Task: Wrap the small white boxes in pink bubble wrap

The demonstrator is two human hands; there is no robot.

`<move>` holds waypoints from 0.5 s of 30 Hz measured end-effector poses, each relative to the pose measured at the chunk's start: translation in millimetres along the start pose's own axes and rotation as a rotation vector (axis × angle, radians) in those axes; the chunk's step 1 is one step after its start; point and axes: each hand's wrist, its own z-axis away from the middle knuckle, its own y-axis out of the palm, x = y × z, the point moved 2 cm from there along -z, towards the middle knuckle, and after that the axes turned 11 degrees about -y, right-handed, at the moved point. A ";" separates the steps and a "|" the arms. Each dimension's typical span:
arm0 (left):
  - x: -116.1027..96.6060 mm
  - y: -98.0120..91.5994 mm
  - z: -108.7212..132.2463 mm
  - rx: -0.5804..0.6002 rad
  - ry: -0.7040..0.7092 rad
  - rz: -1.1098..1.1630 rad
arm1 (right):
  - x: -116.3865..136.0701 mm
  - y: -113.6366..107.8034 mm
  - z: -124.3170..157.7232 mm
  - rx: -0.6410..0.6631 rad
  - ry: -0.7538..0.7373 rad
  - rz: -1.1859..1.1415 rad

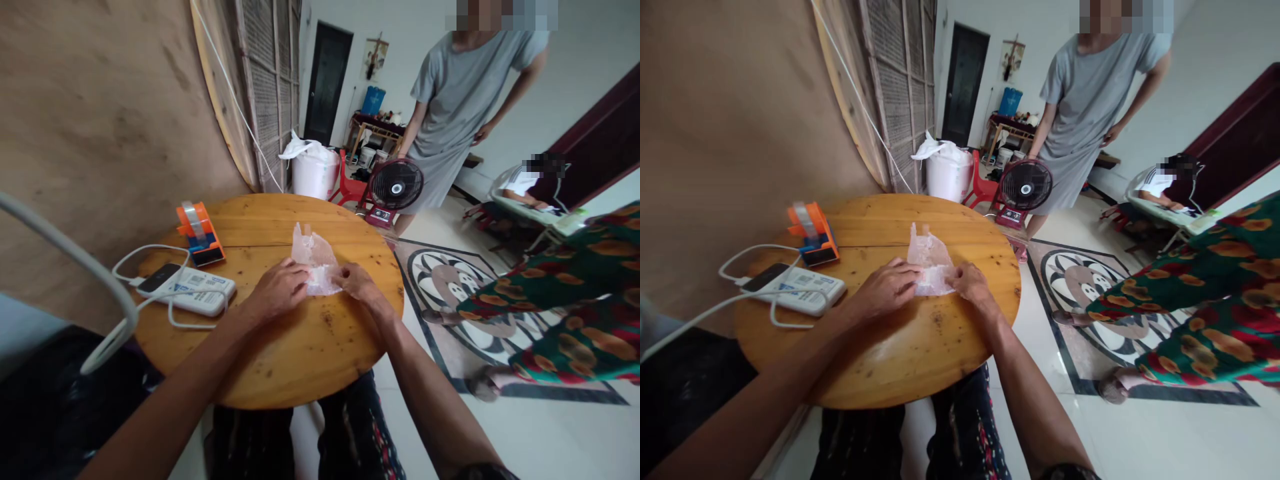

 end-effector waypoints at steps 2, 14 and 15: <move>-1.0 -1.3 -0.1 0.016 -0.010 -0.003 | 0.0 4.4 -3.0 -0.006 -0.011 -0.123; -5.8 -5.3 -3.7 0.057 -0.013 -0.005 | 23.1 12.5 -1.0 -0.152 -0.117 -0.474; -5.4 -4.8 -3.5 0.054 -0.015 0.008 | 27.4 13.6 -0.4 -0.156 -0.124 -0.509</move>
